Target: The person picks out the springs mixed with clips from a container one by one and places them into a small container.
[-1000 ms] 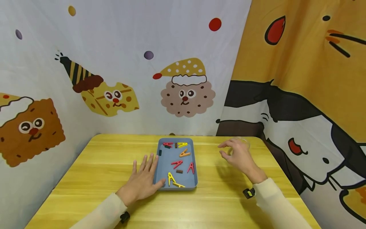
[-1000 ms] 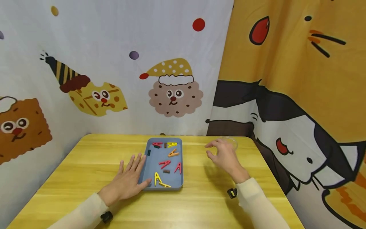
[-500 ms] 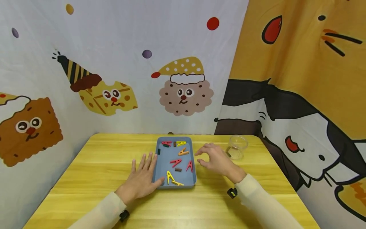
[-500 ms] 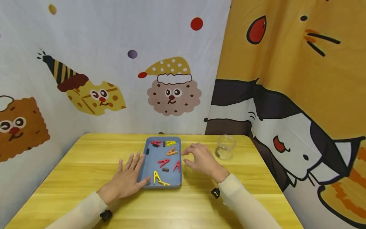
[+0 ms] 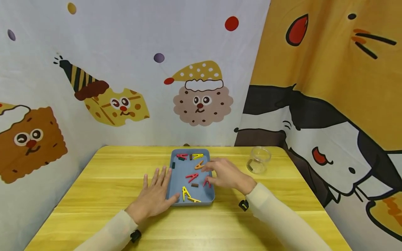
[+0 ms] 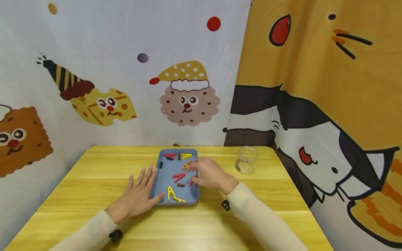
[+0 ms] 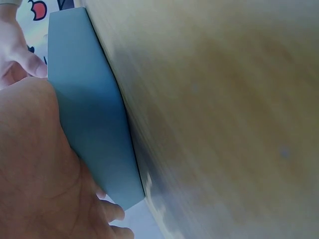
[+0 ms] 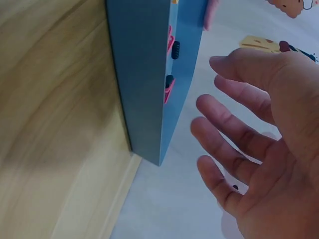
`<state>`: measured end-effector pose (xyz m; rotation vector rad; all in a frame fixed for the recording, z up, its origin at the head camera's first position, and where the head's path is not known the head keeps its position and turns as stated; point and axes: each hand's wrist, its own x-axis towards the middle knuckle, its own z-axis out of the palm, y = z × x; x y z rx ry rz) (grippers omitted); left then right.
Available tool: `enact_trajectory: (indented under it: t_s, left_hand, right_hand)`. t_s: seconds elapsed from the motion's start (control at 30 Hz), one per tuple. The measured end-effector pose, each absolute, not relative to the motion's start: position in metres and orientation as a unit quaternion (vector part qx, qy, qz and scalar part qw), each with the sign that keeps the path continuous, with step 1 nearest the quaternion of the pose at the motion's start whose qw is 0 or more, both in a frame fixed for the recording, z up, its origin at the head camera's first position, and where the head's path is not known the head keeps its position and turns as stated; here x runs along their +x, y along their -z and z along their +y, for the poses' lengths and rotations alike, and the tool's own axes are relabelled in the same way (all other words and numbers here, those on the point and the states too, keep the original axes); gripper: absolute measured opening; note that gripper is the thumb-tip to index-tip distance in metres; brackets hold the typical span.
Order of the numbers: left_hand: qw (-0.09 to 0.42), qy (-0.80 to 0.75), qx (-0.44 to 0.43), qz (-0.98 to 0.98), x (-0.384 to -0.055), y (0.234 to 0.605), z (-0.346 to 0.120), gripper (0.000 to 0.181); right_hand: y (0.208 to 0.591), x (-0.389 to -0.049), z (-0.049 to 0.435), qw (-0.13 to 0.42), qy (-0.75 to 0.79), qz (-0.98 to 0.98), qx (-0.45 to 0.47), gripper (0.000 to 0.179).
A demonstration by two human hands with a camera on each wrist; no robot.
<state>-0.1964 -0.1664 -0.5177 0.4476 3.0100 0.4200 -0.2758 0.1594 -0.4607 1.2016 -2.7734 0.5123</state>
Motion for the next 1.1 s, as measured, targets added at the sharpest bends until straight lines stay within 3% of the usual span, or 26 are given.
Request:
enact_trajectory:
  t_s: [0.27, 1.1]
  left_hand:
    - [0.034, -0.137, 0.145, 0.979, -0.196, 0.518, -0.167, 0.107]
    - [0.032, -0.145, 0.146, 0.978, -0.196, 0.518, -0.168, 0.105]
  right_hand:
    - [0.458, -0.280, 0.148, -0.027, -0.163, -0.901, 0.400, 0.032]
    - [0.456, -0.296, 0.116, -0.103, -0.114, -0.896, 0.416, 0.027]
